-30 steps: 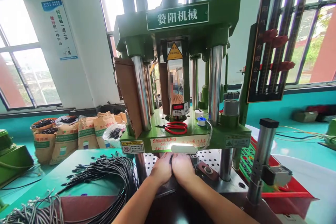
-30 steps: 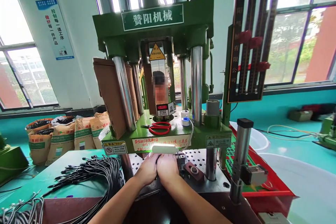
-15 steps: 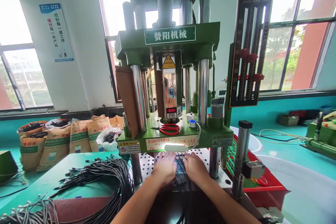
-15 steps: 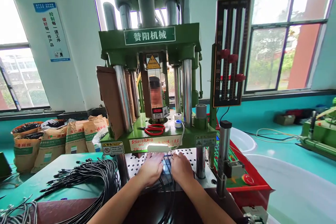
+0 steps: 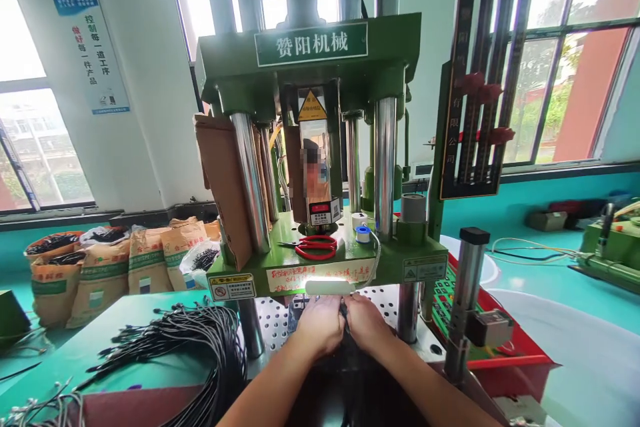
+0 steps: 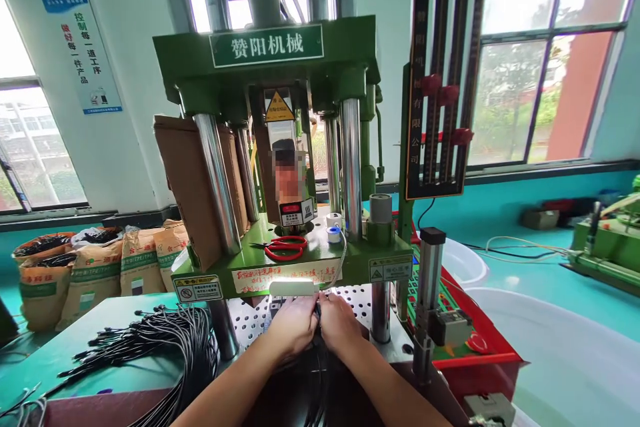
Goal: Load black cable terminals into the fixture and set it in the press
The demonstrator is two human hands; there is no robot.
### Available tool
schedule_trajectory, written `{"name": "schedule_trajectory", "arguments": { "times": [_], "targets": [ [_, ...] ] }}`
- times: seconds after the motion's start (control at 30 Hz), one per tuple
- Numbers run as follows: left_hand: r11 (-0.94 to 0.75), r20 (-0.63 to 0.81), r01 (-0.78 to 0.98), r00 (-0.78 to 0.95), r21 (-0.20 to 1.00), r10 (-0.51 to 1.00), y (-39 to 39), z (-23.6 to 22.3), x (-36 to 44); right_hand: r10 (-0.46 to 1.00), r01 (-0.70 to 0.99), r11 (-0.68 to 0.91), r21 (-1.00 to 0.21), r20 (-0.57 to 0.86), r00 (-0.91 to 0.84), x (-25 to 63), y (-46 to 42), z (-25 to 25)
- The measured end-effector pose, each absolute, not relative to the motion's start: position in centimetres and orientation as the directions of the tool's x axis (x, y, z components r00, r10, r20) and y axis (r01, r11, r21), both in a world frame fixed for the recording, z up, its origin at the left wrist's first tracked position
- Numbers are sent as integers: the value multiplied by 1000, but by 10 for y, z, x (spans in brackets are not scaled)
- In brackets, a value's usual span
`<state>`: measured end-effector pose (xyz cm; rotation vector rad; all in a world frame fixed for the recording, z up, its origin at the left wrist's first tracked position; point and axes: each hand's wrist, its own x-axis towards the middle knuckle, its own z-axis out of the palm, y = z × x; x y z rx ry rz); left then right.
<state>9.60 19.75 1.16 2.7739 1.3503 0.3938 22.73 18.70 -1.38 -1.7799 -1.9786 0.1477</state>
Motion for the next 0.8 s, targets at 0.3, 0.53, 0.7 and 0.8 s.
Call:
{"name": "schedule_trajectory", "arguments": {
  "times": [0.3,0.53,0.7,0.8],
  "targets": [
    [-599,231,786,561,154,795,198,8,98,944,921,211,-329,314,-104,231,191,-15],
    [-457,289,880,407,128,866,186,3,73,912,928,240,-283,394,-116,225,175,-3],
    [-400,276,910,359,109,891,181,-4,68,915,924,259,-280,378,-143,212,172,-15],
    [-382,273,917,340,118,900,181,-2,71,914,923,264,-279,378,-147,210,177,-19]
  ]
}}
